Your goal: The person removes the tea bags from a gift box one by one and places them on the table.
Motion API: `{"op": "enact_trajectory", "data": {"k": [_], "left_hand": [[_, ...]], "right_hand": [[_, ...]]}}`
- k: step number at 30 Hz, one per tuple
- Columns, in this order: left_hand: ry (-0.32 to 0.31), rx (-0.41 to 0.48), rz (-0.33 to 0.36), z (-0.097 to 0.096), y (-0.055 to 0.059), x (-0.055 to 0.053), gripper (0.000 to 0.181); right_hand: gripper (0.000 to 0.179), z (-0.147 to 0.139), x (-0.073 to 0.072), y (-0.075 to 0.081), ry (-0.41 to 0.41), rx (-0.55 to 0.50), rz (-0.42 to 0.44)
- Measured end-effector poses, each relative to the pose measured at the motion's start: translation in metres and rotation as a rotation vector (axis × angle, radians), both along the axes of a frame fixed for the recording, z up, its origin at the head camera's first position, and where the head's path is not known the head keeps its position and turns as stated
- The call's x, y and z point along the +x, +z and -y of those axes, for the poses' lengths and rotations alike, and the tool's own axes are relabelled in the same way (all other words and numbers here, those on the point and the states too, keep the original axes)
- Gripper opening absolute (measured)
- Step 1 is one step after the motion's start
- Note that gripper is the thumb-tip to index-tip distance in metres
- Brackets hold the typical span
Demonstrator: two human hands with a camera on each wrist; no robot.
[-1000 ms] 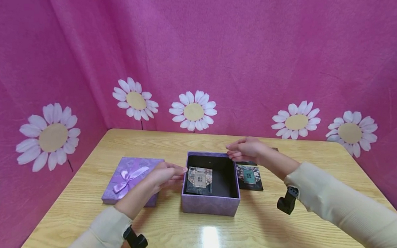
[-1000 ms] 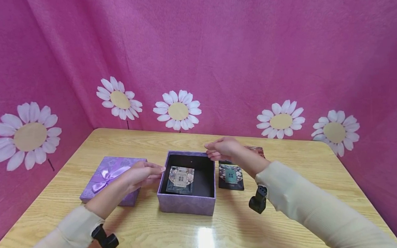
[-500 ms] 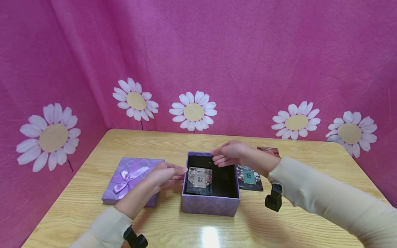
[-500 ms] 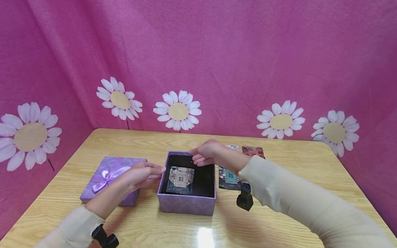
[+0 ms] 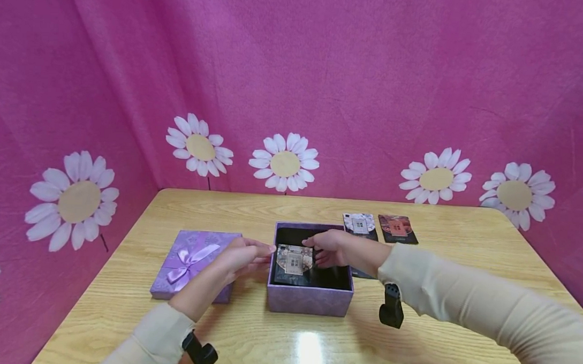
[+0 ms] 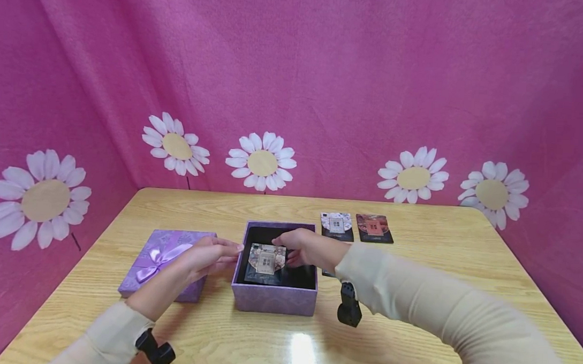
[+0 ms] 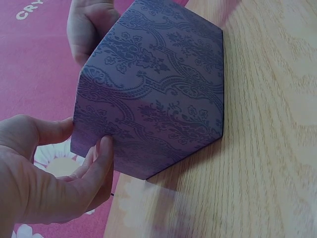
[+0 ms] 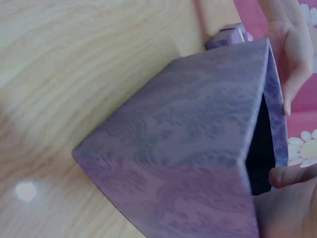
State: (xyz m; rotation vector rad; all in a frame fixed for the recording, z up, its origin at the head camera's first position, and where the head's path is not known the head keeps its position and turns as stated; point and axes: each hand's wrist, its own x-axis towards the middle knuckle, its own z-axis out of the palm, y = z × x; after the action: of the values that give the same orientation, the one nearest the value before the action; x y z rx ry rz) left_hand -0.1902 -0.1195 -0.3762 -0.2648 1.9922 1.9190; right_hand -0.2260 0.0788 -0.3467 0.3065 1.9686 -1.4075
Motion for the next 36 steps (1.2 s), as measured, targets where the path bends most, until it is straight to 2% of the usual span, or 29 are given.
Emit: {"op": "enact_trajectory", "data": {"k": [13,18,21,26,32,36], "left_hand": [[-0.005,-0.006,0.005,0.001,0.001,-0.001,0.036],[-0.002,0.001,0.010,0.002,0.001,-0.002,0.036],[-0.002,-0.005,0.014,0.003,0.001,-0.002,0.036],[-0.014,0.000,0.012,0.003,0.001,-0.001,0.036],[-0.015,0.019,0.004,0.002,0.000,-0.001,0.036],[-0.015,0.011,-0.002,0.001,-0.001,-0.001,0.036]], "right_hand": [[0.059,0.003,0.003,-0.010,-0.063,-0.057,0.048],[0.046,0.003,-0.004,-0.022,-0.099,-0.079,0.047],[0.031,0.003,-0.009,-0.028,-0.121,-0.126,0.063],[0.011,0.007,-0.011,-0.019,-0.093,-0.173,0.076],[0.024,0.013,-0.013,-0.007,-0.025,-0.213,0.099],[0.024,0.017,-0.011,-0.003,0.026,-0.205,0.114]]}}
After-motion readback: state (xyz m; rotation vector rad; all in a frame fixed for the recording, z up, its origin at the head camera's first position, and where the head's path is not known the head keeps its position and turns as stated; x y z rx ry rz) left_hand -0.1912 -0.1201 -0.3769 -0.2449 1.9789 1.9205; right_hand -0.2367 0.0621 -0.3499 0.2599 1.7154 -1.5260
